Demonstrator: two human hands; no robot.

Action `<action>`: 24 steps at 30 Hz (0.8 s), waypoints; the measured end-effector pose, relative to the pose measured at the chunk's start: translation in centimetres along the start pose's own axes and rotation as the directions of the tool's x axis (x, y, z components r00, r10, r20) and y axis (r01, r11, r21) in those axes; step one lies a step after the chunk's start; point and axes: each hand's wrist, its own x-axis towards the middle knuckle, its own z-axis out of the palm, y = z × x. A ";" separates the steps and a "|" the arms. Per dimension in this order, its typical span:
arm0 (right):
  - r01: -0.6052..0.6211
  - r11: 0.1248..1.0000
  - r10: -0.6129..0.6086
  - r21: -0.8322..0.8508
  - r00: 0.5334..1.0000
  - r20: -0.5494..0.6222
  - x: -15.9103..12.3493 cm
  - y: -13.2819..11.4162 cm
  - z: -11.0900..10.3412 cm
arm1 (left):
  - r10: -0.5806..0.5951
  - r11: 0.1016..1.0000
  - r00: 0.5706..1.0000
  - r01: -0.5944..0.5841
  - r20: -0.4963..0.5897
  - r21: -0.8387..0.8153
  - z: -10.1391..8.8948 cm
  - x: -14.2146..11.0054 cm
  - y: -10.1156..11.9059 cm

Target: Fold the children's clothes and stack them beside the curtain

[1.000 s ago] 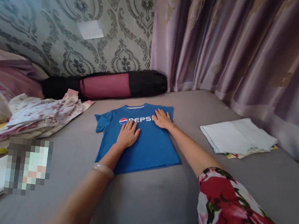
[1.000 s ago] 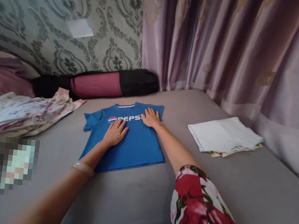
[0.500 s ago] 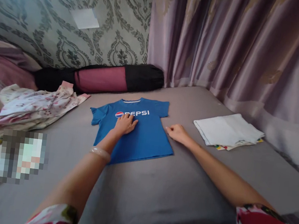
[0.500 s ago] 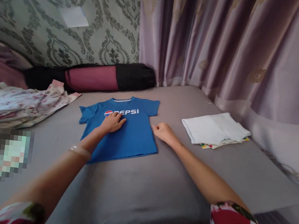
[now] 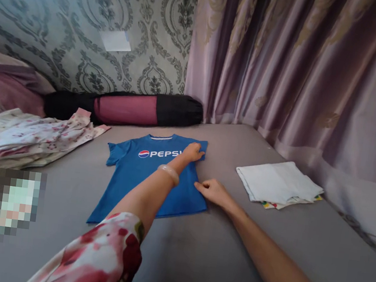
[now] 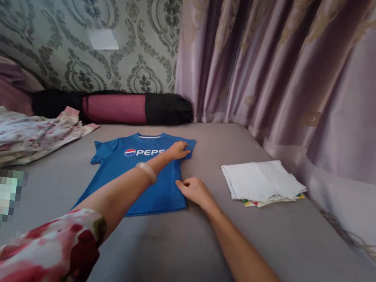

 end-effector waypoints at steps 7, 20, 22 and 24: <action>0.044 0.988 -0.058 0.147 0.994 0.094 -1.0 -0.2 0.1 | -0.207 0.976 0.978 0.205 -0.019 -0.076 1.3 2.6 2.2; 0.096 0.993 -0.096 0.068 0.995 -0.006 -2.6 -1.5 1.5 | -0.443 0.693 0.895 0.378 0.051 -0.614 0.0 4.5 -1.1; 0.088 0.992 -0.087 0.089 0.996 -0.006 -3.0 -1.8 1.5 | -0.476 0.569 0.876 0.377 0.081 -0.731 -0.7 4.4 -2.4; 0.083 0.990 -0.083 0.112 0.997 -0.009 -3.2 -2.1 1.5 | -0.503 0.428 0.858 0.349 0.101 -0.833 -1.4 3.9 -3.8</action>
